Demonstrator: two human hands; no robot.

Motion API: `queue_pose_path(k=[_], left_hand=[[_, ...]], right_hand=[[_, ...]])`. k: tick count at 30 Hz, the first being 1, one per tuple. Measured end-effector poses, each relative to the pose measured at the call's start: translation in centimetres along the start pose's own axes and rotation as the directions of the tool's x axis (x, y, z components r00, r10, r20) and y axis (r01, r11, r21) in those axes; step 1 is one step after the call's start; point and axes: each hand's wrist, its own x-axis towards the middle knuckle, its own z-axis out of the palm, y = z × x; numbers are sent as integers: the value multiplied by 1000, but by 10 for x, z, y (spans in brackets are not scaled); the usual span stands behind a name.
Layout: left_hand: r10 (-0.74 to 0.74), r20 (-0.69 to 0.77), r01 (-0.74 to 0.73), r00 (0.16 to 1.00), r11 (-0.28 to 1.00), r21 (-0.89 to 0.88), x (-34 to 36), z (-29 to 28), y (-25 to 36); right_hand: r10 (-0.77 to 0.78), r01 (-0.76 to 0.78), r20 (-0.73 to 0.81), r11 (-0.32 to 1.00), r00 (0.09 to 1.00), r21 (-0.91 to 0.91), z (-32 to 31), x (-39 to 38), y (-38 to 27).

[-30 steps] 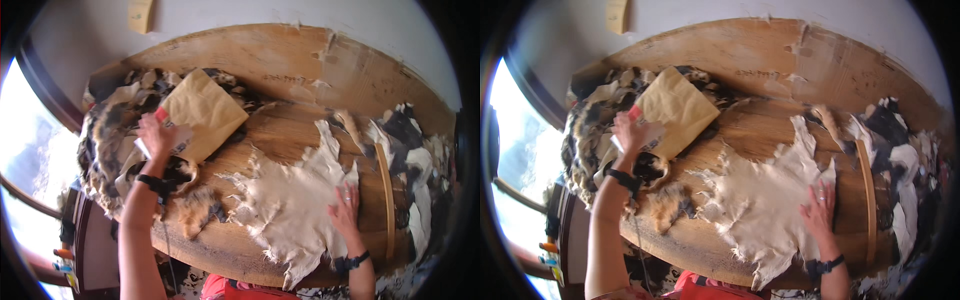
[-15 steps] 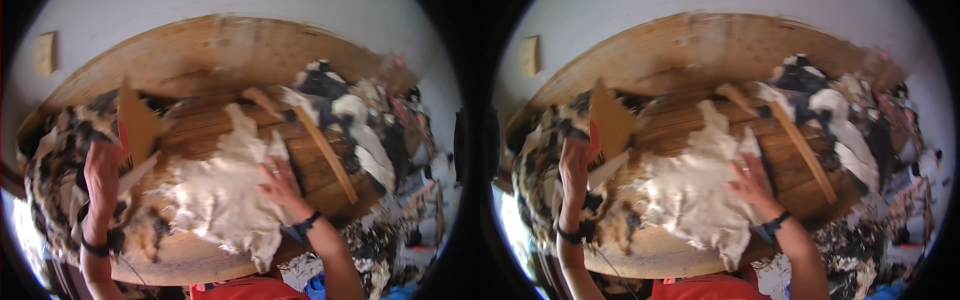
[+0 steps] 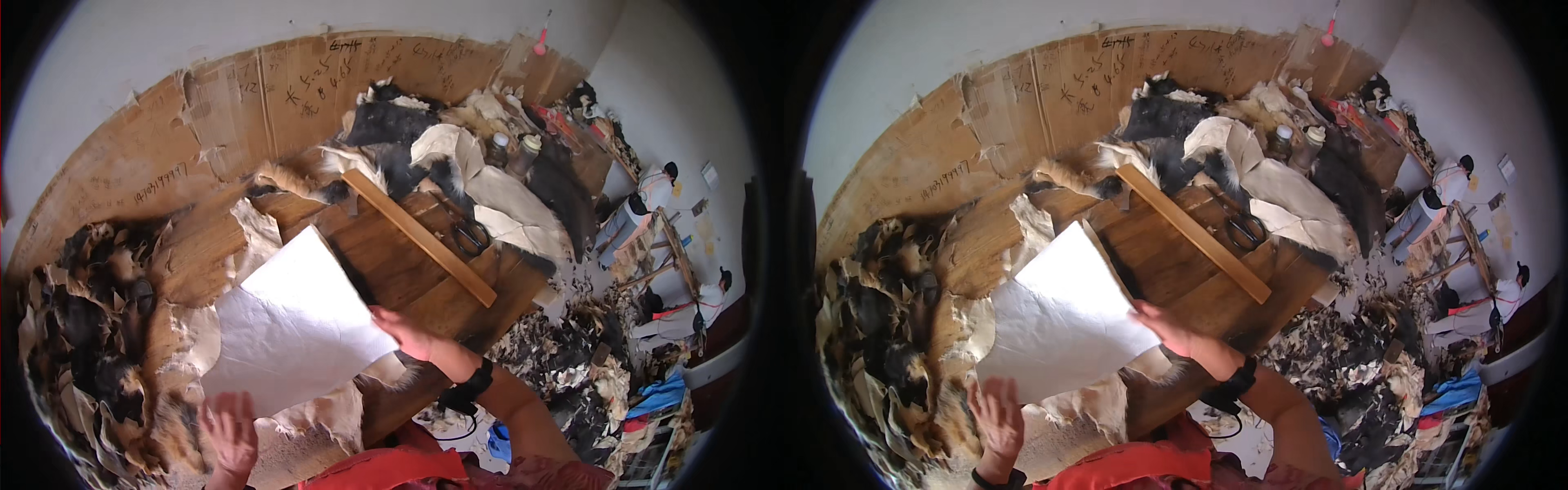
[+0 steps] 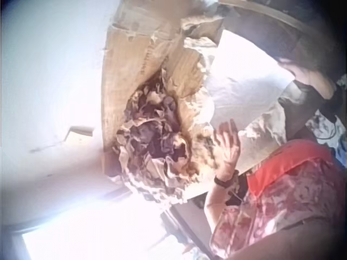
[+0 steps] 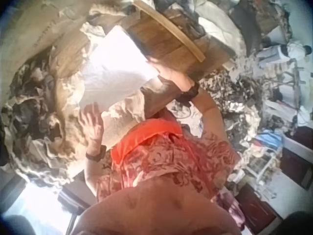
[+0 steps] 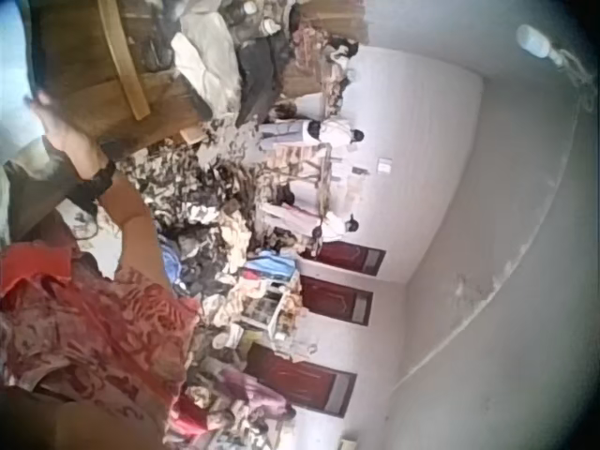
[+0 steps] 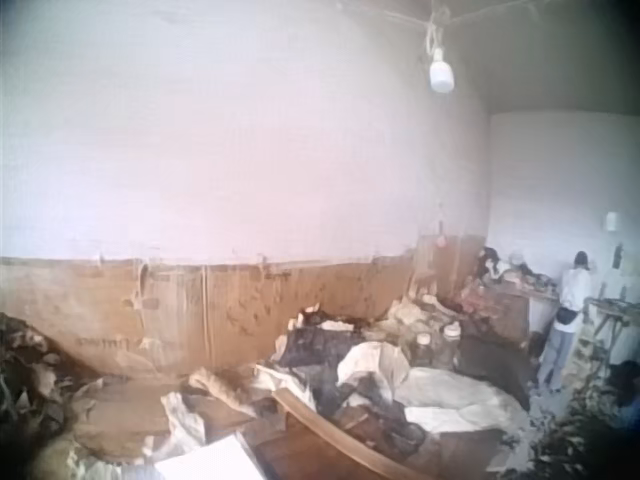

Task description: The recorder prepares small fur hides by trimming, marking, and sewing them together at a workshop table.

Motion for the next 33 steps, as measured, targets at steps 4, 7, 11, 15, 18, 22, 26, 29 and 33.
queue_pose_path(k=[4, 7, 11, 15, 18, 22, 26, 29, 33], left_hand=[[-615, 125, 614, 779, 704, -357, 6, 1, 0], [-596, 232, 615, 769, 588, -526, 0, -7, -29], [-431, -212, 417, 877, 902, -107, 0, -34, -36], [-351, 10, 351, 936, 936, -38, -39, -5, -13], [-345, 212, 368, 914, 927, -76, -45, 8, 7], [-410, 134, 421, 902, 905, -61, -34, 11, -2], [-369, 224, 393, 902, 917, -73, -44, 19, -14], [-549, 508, 661, 664, 749, -55, -36, 4, 8], [-405, 532, 644, 743, 649, -404, 28, -26, 16]], right_hand=[[-226, 22, -201, 715, 953, -699, 13, 5, 3], [-614, 338, -155, 608, 774, -719, 32, 22, 8], [-236, 98, -136, 765, 962, -637, 31, -2, -8], [43, -178, -332, 904, 942, -388, -14, -8, 23], [-266, -45, -319, 701, 910, -712, -28, -3, 32], [-299, -63, -270, 555, 915, -829, -7, -1, 7], [-294, -108, -299, 524, 908, -844, -3, 10, 18], [-218, -190, -322, 469, 922, -862, 5, 16, 8], [-272, -115, -302, 539, 914, -834, 0, 15, 15]])
